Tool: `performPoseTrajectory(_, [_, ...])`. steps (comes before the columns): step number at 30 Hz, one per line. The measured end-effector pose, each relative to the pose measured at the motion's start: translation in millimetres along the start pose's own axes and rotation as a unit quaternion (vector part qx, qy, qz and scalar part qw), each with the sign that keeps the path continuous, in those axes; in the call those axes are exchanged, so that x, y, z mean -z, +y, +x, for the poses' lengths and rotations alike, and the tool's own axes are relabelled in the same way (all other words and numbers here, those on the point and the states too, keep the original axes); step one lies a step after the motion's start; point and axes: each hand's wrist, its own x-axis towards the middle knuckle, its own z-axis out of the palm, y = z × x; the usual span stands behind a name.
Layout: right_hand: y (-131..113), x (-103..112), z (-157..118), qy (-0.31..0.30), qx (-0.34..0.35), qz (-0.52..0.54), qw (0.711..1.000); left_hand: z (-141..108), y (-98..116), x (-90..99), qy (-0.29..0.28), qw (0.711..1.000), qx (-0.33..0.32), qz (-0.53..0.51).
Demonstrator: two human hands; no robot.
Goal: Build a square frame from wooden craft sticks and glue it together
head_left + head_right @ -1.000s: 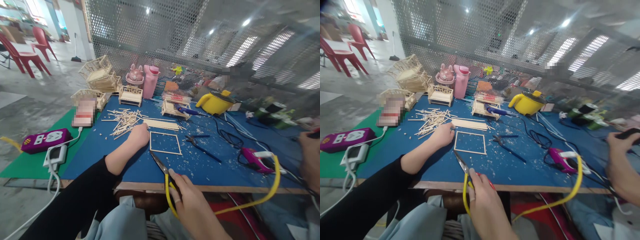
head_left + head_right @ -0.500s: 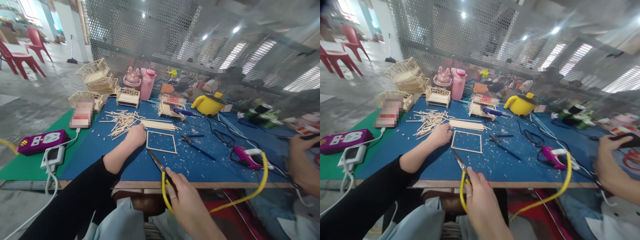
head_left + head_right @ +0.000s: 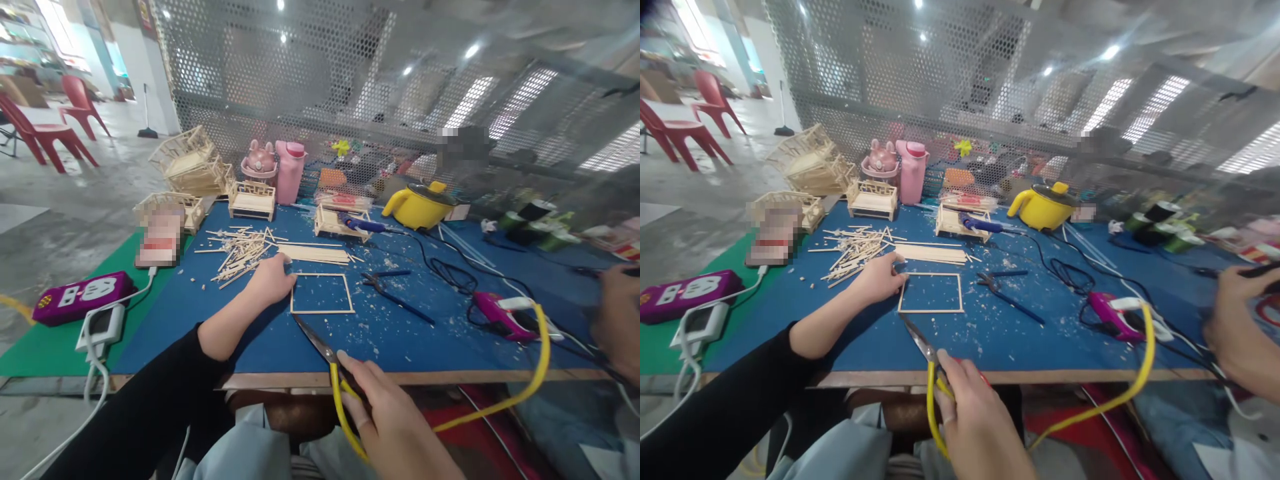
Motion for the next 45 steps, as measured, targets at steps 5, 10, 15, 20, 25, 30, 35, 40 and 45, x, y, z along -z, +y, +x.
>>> performPoseTrajectory(5, [28.1,24.7,-13.5,-0.037,0.018,0.011,0.999,-3.0,4.0,0.6,-0.007,1.000,-0.016,0.017])
performPoseTrajectory(10, [29.7,24.7,-4.9,-0.027,0.012,0.022,0.999,-5.3,7.5,-0.9,0.003,0.998,-0.040,0.046])
performPoseTrajectory(15, [14.1,16.2,10.1,-0.013,0.036,0.026,0.999,-2.9,10.1,-2.4,0.009,0.999,-0.035,0.037])
performPoseTrajectory(20, [13.3,23.9,13.8,-0.021,0.072,0.008,0.997,2.7,16.2,-8.2,-0.001,0.988,-0.070,0.141])
performPoseTrajectory(25, [15.7,32.7,11.9,-0.026,0.066,0.032,0.997,3.4,19.0,-11.1,-0.010,0.983,-0.069,0.168])
performPoseTrajectory(30, [31.7,33.4,1.7,-0.054,0.039,0.065,0.996,2.7,17.6,-10.5,-0.009,0.983,-0.079,0.163])
performPoseTrajectory(35, [70.9,41.5,0.1,-0.006,0.046,0.107,0.993,-0.1,21.1,-10.7,-0.002,0.983,-0.087,0.164])
performPoseTrajectory(40, [106.4,47.9,23.1,0.117,-0.023,0.059,0.991,-1.8,25.4,-9.3,0.025,0.989,-0.083,0.117])
performPoseTrajectory(45, [117.5,43.6,43.4,0.078,-0.005,0.001,0.997,-0.2,23.1,-9.0,0.032,0.997,-0.066,0.035])
